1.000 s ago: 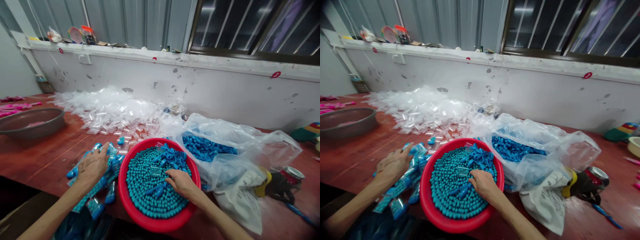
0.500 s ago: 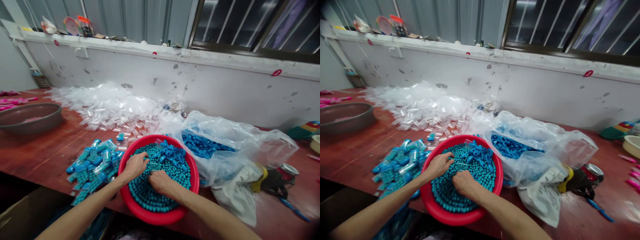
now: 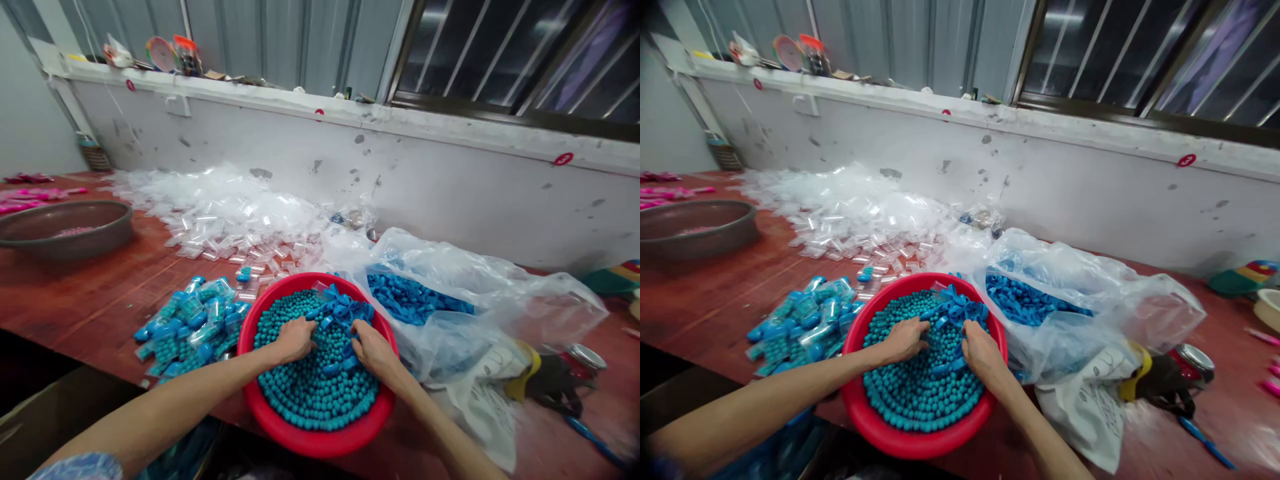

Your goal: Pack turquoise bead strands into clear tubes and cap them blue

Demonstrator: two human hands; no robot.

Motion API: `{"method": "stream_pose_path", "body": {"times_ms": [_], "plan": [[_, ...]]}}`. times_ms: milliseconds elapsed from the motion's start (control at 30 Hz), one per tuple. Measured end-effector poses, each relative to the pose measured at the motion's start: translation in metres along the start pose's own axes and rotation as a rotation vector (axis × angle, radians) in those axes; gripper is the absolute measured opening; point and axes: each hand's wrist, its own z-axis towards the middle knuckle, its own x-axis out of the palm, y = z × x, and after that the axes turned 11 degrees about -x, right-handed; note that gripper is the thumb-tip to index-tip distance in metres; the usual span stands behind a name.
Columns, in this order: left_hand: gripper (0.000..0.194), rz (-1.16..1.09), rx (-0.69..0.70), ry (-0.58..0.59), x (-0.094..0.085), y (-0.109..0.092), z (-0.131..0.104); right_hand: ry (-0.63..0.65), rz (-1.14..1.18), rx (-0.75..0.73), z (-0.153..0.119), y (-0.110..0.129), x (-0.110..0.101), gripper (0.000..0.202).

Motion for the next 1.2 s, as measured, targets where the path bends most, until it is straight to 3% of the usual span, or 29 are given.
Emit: {"method": "stream_pose_path", "body": {"times_ms": [200, 333, 433, 533, 633, 833, 1033, 1200], "plan": [[0.021, -0.058, 0.017, 0.048, -0.024, 0.004, -0.007, 0.136, -0.295, -0.144, -0.015, 0.006, 0.006, 0.01], [0.023, 0.024, 0.012, 0.032, -0.052, 0.022, -0.02, 0.164, -0.278, -0.203, -0.014, 0.015, 0.017, 0.013], [0.019, 0.131, -0.005, 0.007, -0.06, 0.028, -0.026, 0.196, -0.232, -0.207, -0.011, 0.02, 0.02, 0.013], [0.015, 0.178, -0.018, 0.052, -0.05, 0.018, -0.021, 0.175, -0.22, -0.168, -0.011, 0.02, 0.014, 0.014], [0.012, 0.149, -0.02, 0.112, -0.024, -0.003, -0.006, 0.1, -0.164, -0.11, -0.015, 0.015, 0.005, 0.02], [0.025, 0.027, -0.05, 0.192, 0.022, -0.036, 0.013, -0.132, 0.208, -0.048, -0.023, 0.003, 0.003, 0.025], [0.058, -0.08, -0.03, 0.302, 0.017, -0.025, 0.006, -0.222, 0.403, -0.03, -0.024, -0.002, 0.004, 0.027], [0.043, -0.051, -0.084, 0.267, 0.014, -0.019, 0.001, -0.216, 0.377, -0.04, -0.026, 0.0, 0.006, 0.027]]}}
